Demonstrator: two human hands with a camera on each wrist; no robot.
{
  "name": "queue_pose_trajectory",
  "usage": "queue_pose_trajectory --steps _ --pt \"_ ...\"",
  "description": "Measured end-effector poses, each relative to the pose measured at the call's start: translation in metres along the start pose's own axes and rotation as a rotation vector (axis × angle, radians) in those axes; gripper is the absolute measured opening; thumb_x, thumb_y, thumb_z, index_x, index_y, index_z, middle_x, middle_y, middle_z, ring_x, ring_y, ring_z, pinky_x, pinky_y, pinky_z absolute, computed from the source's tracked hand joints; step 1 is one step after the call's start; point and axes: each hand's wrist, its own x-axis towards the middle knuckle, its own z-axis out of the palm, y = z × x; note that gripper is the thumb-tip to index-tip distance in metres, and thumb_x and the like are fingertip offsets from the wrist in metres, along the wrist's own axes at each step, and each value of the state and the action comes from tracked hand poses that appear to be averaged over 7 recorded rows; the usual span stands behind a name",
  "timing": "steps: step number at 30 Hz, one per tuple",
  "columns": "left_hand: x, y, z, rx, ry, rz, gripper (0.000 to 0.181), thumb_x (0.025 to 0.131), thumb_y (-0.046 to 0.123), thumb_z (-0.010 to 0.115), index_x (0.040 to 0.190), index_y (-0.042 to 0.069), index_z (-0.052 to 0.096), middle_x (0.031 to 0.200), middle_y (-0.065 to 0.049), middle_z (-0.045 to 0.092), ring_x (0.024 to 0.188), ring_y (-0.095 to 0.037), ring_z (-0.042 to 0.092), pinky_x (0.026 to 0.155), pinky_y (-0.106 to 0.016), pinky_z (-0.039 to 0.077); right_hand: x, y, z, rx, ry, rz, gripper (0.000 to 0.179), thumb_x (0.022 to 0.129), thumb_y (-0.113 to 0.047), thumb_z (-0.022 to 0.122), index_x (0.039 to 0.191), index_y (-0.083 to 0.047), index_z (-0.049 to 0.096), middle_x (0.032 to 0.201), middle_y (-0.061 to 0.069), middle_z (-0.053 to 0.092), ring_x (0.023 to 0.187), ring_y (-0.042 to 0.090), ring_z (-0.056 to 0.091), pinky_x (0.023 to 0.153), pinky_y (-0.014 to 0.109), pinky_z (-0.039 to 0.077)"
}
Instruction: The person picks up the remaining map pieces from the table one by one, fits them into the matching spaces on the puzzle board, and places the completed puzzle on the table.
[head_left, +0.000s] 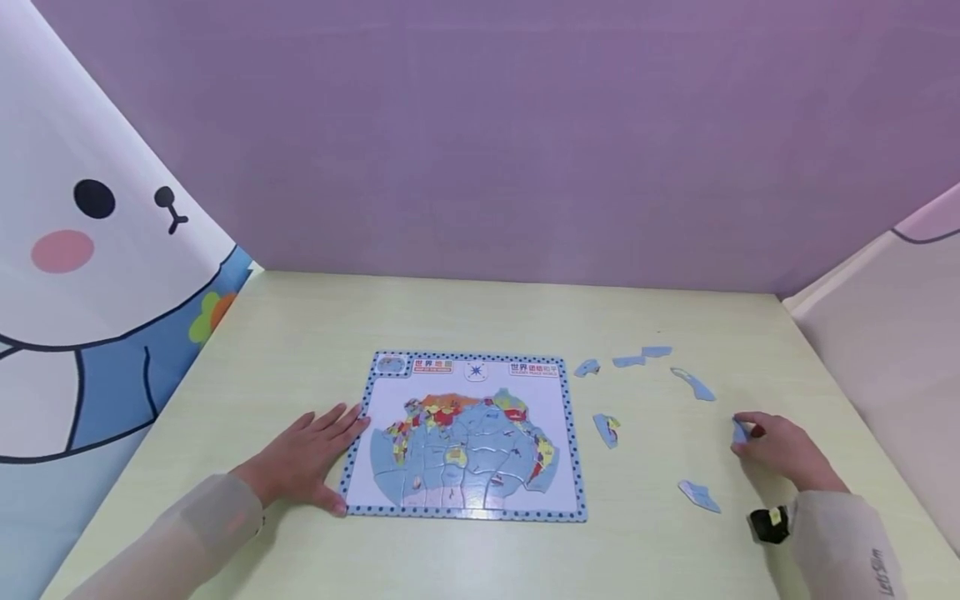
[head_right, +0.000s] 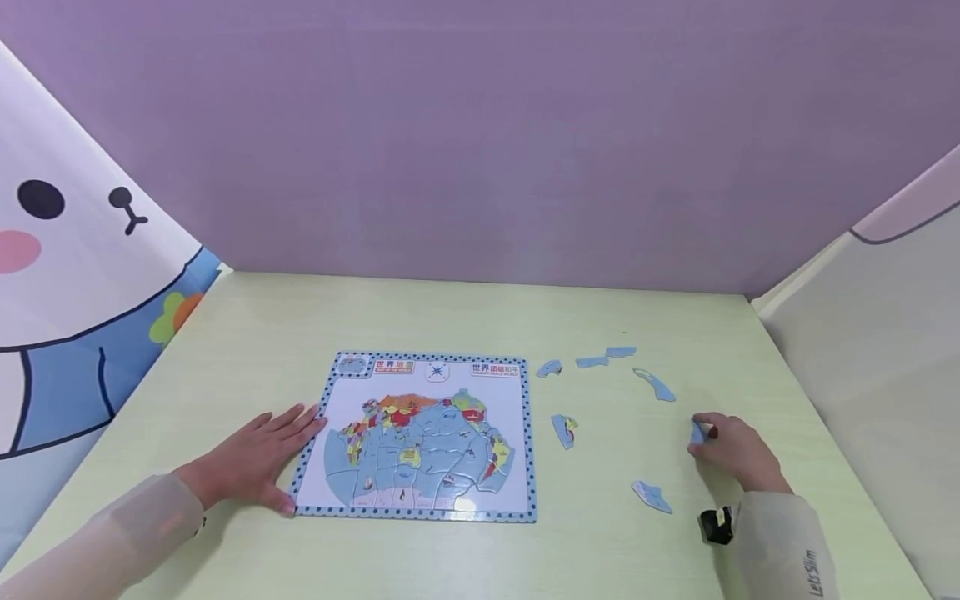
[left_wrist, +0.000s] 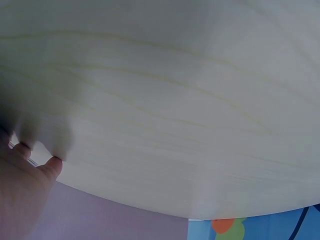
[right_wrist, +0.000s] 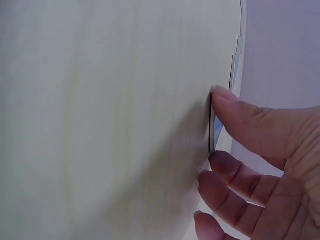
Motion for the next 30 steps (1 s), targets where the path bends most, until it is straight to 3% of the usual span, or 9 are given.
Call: queue_pose_trajectory --steps 9,18,21,25,30 --pt "0.0 -0.001 0.002 0.0 0.004 0.007 0.121 0.06 0.077 0.068 0.15 0.005 0.03 0.156 -0.015 0.023 0.142 -0.041 0.015 0.108 -0.066 0.015 -0.001 0.0 0.0 -0.012 0.009 -0.023 0.063 0.083 -0.022 0.074 0.122 0.018 0.046 0.093 0.029 0.055 0.081 0.036 0.051 0.074 0.053 0.046" --pt "-0.002 -0.001 0.0 0.01 0.024 0.028 0.119 0.061 0.076 0.067 0.149 0.004 0.031 0.155 -0.017 0.025 0.141 -0.042 0.017 0.107 -0.066 0.018 -0.003 -0.006 0.002 0.048 0.012 -0.028 0.06 0.083 -0.016 0.074 0.124 0.016 0.045 0.101 0.034 0.053 0.086 0.04 0.053 0.077 0.056 0.046" --pt "-0.002 0.0 0.0 0.01 0.027 0.032 0.119 0.061 0.076 0.067 0.149 0.004 0.031 0.155 -0.017 0.025 0.141 -0.042 0.018 0.107 -0.066 0.018 -0.004 -0.009 0.003 0.05 0.016 -0.042 0.058 0.082 -0.014 0.074 0.124 0.015 0.045 0.096 0.029 0.056 0.083 0.037 0.054 0.075 0.054 0.046" --pt "-0.002 0.0 0.001 0.009 0.03 0.034 0.119 0.061 0.076 0.067 0.149 0.004 0.031 0.155 -0.017 0.025 0.141 -0.042 0.018 0.107 -0.066 0.017 -0.004 -0.016 0.005 0.059 0.022 -0.053 0.05 0.083 -0.009 0.071 0.123 0.013 0.05 0.093 0.023 0.058 0.082 0.032 0.053 0.073 0.05 0.047" --pt "-0.002 -0.001 0.002 0.003 0.03 0.032 0.119 0.061 0.076 0.067 0.149 0.004 0.031 0.156 -0.017 0.024 0.142 -0.042 0.017 0.107 -0.066 0.017 -0.003 -0.024 0.008 0.058 0.036 -0.07 0.039 0.085 -0.003 0.066 0.119 0.011 0.056 0.096 0.025 0.059 0.083 0.033 0.053 0.074 0.049 0.047"
